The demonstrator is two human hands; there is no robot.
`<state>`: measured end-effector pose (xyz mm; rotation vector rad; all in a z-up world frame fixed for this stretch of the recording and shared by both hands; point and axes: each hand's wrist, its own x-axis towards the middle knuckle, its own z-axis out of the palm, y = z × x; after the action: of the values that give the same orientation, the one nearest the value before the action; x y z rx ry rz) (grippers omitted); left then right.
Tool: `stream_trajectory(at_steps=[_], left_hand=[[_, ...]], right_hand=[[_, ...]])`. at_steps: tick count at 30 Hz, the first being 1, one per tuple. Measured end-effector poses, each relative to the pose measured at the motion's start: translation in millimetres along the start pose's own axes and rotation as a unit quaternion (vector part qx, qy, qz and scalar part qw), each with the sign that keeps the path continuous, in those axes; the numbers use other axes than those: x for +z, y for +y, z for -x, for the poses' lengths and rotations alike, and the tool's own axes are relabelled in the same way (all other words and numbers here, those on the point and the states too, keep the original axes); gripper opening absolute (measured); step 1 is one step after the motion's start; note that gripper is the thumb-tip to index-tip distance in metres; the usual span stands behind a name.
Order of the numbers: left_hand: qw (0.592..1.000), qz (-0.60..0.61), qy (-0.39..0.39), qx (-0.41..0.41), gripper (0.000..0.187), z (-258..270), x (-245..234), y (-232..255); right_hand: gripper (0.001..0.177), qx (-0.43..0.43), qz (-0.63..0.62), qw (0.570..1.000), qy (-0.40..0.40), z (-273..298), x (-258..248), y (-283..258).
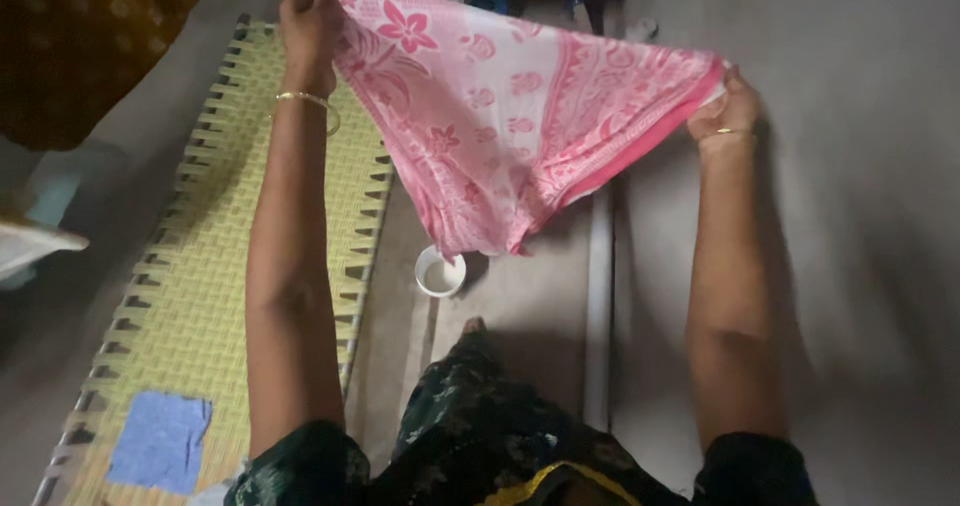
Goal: The person unfolds and shakes out items of clothing by hand, including a patterned towel and a pink garment, and hangs them onto a clothesline.
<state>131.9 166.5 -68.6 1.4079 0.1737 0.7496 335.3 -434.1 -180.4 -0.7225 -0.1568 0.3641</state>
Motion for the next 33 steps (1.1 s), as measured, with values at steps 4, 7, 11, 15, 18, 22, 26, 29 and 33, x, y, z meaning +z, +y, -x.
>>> stream_trajectory(at_steps=[4,7,11,15,18,22,26,29,33], left_hand=[[0.999,0.007,0.003,0.035,0.016,-37,10,-15],[0.996,0.07,-0.025,0.048,0.013,-65,21,-15],[0.98,0.129,-0.066,0.136,0.012,-108,36,-16],[0.993,0.063,-0.03,0.094,0.014,-144,34,-12],[0.987,0.034,-0.051,0.147,0.013,-160,31,-13],[0.995,-0.021,0.016,0.101,0.007,-180,22,-9],[0.995,0.03,0.032,0.091,0.01,-191,7,-11],[0.998,0.029,0.027,0.043,0.01,-202,24,-18],[0.999,-0.022,0.019,0.014,0.031,-214,70,-27]], right_hand=[[0.043,0.06,0.068,0.996,-0.021,-52,19,19],[0.055,0.029,0.417,0.892,0.171,-75,48,40],[0.039,0.113,0.538,0.833,-0.063,-109,89,45],[0.055,0.044,0.789,0.608,-0.076,-171,83,60],[0.045,-0.004,0.886,0.457,-0.075,-224,47,70],[0.021,-0.105,0.949,0.297,-0.027,-281,17,78],[0.01,0.005,0.751,0.659,0.045,-323,5,83],[0.01,0.095,0.541,0.832,0.074,-360,8,104],[0.019,0.136,0.519,0.836,-0.12,-401,19,187]])
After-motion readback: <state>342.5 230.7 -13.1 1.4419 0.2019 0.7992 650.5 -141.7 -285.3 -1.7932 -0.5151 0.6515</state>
